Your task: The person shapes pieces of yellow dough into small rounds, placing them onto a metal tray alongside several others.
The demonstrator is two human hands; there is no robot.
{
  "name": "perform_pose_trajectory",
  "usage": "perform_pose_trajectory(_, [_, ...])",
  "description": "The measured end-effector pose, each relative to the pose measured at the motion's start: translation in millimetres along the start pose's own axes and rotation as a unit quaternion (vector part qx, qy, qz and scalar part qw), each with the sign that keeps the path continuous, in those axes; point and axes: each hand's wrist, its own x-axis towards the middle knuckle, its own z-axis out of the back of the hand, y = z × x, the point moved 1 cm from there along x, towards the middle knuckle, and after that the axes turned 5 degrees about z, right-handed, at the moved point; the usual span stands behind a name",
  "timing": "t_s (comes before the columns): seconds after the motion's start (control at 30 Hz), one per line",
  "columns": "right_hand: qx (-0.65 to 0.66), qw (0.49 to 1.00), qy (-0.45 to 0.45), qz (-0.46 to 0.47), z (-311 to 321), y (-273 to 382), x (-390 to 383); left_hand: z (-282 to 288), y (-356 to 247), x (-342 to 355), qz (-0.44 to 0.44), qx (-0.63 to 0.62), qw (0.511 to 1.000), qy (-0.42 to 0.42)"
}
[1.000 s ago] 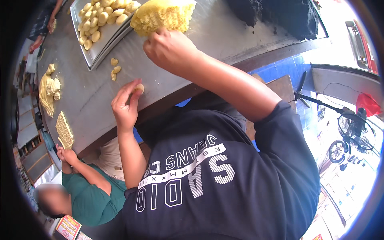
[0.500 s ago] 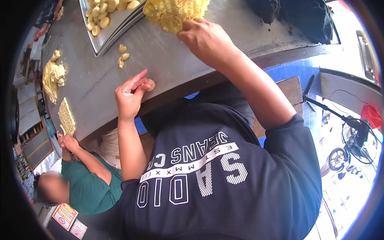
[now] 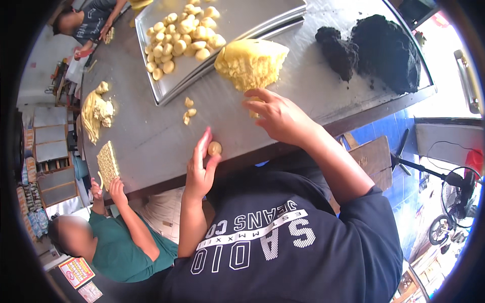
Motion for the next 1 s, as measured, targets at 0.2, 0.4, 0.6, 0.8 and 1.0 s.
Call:
perform_pose_trajectory(0.2, [-0.04,0.998,0.034,-0.017,-11.5,-9.4,6.3,10.0,17.2,13.7,-0.07,0.066,0.995,-0.013])
perform_pose_trajectory(0.4, [-0.083,0.996,-0.009,-0.027,6.9,-22.9,-18.9,15.5,22.4,19.5,0.022,-0.057,0.998,0.03])
perform_pose_trajectory(0.6, [-0.007,0.998,0.034,0.053,-20.4,24.1,-22.9,-13.5,6.2,-14.9,-0.034,0.098,0.979,-0.173])
perform_pose_trajectory(0.8, [0.018,0.99,0.054,0.128,-40.7,29.2,10.6,-25.0,-7.0,-9.2,-0.007,0.207,0.965,-0.16])
perform_pose_trajectory(1.0, [-0.061,0.996,0.042,0.059,-12.9,-2.3,1.4,16.7,1.2,26.4,0.214,-0.063,0.975,0.016])
